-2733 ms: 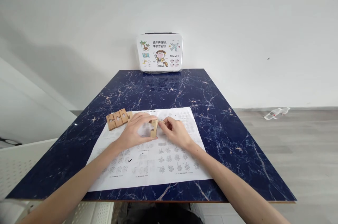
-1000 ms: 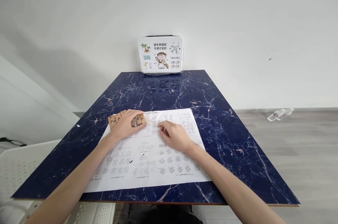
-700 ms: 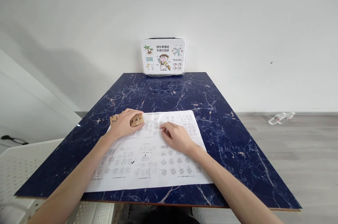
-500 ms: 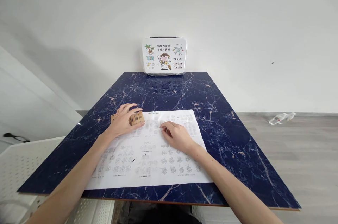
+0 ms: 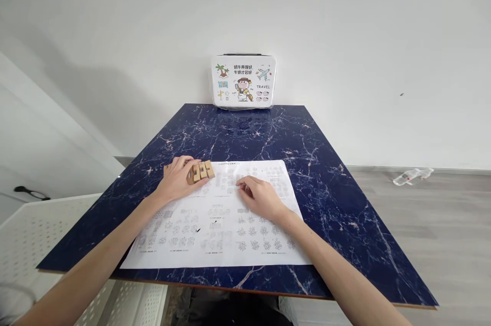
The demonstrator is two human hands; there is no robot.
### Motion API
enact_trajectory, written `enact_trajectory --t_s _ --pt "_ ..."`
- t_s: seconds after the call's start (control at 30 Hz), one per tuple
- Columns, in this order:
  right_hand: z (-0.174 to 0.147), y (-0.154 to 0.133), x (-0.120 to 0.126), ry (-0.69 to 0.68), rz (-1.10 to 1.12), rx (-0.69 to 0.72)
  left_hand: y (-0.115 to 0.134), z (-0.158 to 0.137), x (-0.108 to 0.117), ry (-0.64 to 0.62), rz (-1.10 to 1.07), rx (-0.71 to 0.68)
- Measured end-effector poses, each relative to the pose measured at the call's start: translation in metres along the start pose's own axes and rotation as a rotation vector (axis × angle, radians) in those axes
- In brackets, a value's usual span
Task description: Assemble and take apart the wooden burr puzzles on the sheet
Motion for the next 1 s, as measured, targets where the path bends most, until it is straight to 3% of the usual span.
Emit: enact_trajectory --t_s 0.4,0.6,0.83,1.0 --pt "0.0 0.0 0.001 -0.001 0.0 0.003 0.023 0.006 -0.007 -0.027 -0.049 -0.088" --pt "0.001 -0.001 0.002 -0.005 -0.005 -0.003 0.029 0.0 0.007 0.03 -0.062 -0.1" --pt "0.0 0.0 0.001 -0.006 -0.007 0.017 0.072 -0.053 0.028 -0.125 -0.174 -0.172" --pt "-0.001 0.0 0.001 -0.01 -0.015 0.021 0.065 -0.098 0.038 -0.226 -0.2 -0.079"
Point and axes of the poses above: each hand's wrist, its own z-axis towards the middle knuckle, its own x-axis out of the back of the hand, y = z × x, the point moved 3 cm from there along z, towards the middle knuckle, and after that the axes turned 10 degrees about y, right-handed, at the moved point
